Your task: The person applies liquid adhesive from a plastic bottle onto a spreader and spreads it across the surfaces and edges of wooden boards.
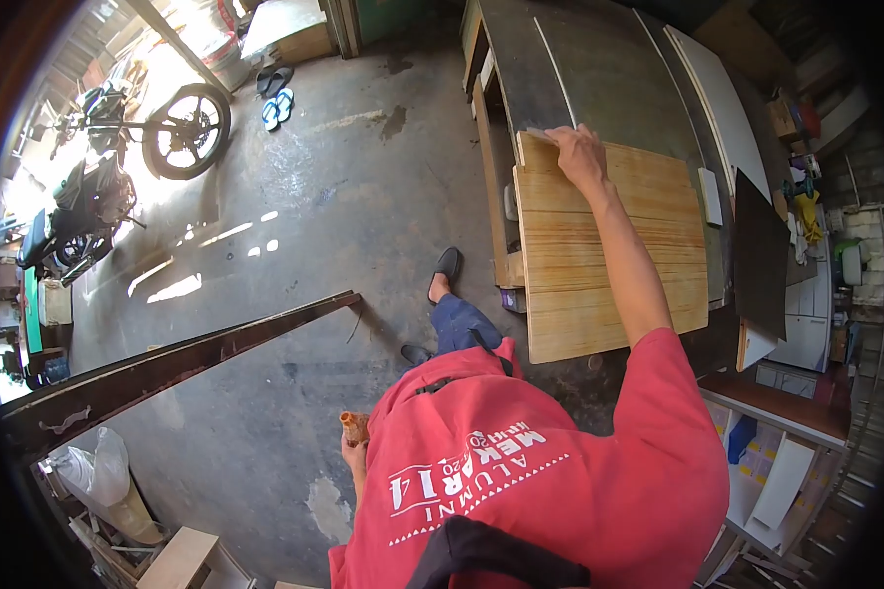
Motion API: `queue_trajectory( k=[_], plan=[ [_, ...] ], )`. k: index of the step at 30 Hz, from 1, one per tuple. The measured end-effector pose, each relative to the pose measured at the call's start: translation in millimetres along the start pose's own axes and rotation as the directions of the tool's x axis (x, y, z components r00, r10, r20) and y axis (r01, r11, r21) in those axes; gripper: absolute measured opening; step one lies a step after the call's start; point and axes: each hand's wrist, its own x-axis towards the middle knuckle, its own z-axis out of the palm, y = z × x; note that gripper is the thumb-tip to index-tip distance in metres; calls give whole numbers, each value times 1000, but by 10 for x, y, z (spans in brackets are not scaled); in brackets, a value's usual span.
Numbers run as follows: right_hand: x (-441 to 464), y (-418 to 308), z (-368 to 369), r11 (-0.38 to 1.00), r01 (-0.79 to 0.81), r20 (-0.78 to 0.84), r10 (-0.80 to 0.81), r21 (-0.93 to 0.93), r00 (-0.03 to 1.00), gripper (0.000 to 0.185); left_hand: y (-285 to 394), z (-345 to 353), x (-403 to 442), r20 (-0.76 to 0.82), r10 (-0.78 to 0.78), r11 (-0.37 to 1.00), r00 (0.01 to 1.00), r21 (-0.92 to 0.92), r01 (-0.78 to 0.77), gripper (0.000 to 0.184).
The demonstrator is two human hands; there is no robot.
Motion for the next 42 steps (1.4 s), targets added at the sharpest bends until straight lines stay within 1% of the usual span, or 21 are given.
queue_trajectory(
  k=[3, 5, 6, 8, 9, 11, 15, 17, 18, 20, 23, 26, 27, 29, 32, 34, 36, 37, 39, 40, 42],
  plan=[
    [-70, -6, 266, 997, 23, 87, -16, -78, 996, 32, 137, 109, -31, -57, -30, 999, 998, 44, 32, 80],
    [-92, 40, 457, 994, 42, -11, -44, -104, 999, 31, 352, 198, -97, -39, -51, 996, 998, 76, 54, 80],
    [-65, 79, 482, 994, 42, -6, -42, -104, 999, 31, 439, 235, -123, -34, -60, 994, 998, 89, 63, 80],
    [38, 157, 473, 997, -67, -112, 70, 29, 991, 28, 563, 304, -110, -35, -55, 997, 998, 55, 57, 80],
    [76, 172, 366, 998, -64, -109, 66, 29, 992, 28, 676, 366, -129, -37, -59, 997, 998, 53, 61, 80],
    [117, 142, 65, 962, -272, -86, 268, -29, 959, 26, 870, 449, -190, -41, -40, 999, 998, -9, 40, 79],
    [-31, 99, 22, 937, -327, 30, 333, -121, 943, 27, 817, 451, -117, -79, -10, 998, 997, 65, 15, 76],
    [-122, 46, 206, 952, -305, 70, 303, 23, 950, 29, 867, 496, -122, -48, -40, 998, 998, 50, 43, 75],
    [-132, 2, 262, 951, -310, 68, 308, 20, 949, 29, 860, 503, -107, -43, -39, 998, 998, 53, 41, 75],
    [-163, -46, 343, 994, -45, -111, 56, 100, 992, 30, 808, 482, -85, 17, -49, 998, 999, 50, 48, 75],
    [-203, 16, 305, 994, -12, -18, 14, 105, 1000, 27, 695, 414, 18, 74, -71, 997, 995, -2, 71, 77],
    [-329, 10, 148, 986, 3, 45, -11, 166, 999, 27, 658, 407, 60, 53, -35, 999, 998, 5, 35, 77],
    [-366, -36, 101, 986, 9, 43, -16, 165, 999, 27, 655, 413, 53, 44, -24, 1000, 999, 5, 24, 77],
    [-505, -135, -1, 987, -56, 162, 31, 154, 986, 30, 747, 495, 9, -41, -16, 1000, 999, -5, 16, 78],
    [-738, -350, 50, 989, 3, 66, -13, 150, 998, 34, 544, 471, 109, -23, 18, 998, 1000, -59, -19, 77],
    [-731, -534, -57, 995, 37, 54, -42, 97, 998, 34, 564, 524, 83, 4, -4, 998, 1000, -69, 4, 77],
    [-700, -638, -176, 999, -21, 125, 17, 33, 992, 32, 507, 520, 75, 32, -28, 997, 999, -70, 30, 76],
    [-713, -665, -157, 999, -21, 121, 17, 33, 992, 32, 353, 501, 135, 42, -4, 1000, 999, -12, 4, 76],
    [-737, -691, -51, 998, 45, 44, -47, 48, 998, 30, 191, 431, 188, 54, 26, 999, 998, 43, -28, 76],
    [-748, -698, 38, 998, 49, 36, -50, 46, 998, 30, 167, 427, 201, 5, 21, 997, 1000, 72, -21, 77],
    [-761, -723, 181, 977, 202, -53, -206, -71, 977, 30, 76, 390, 207, -48, 17, 995, 999, 95, -12, 77]
  ],
)
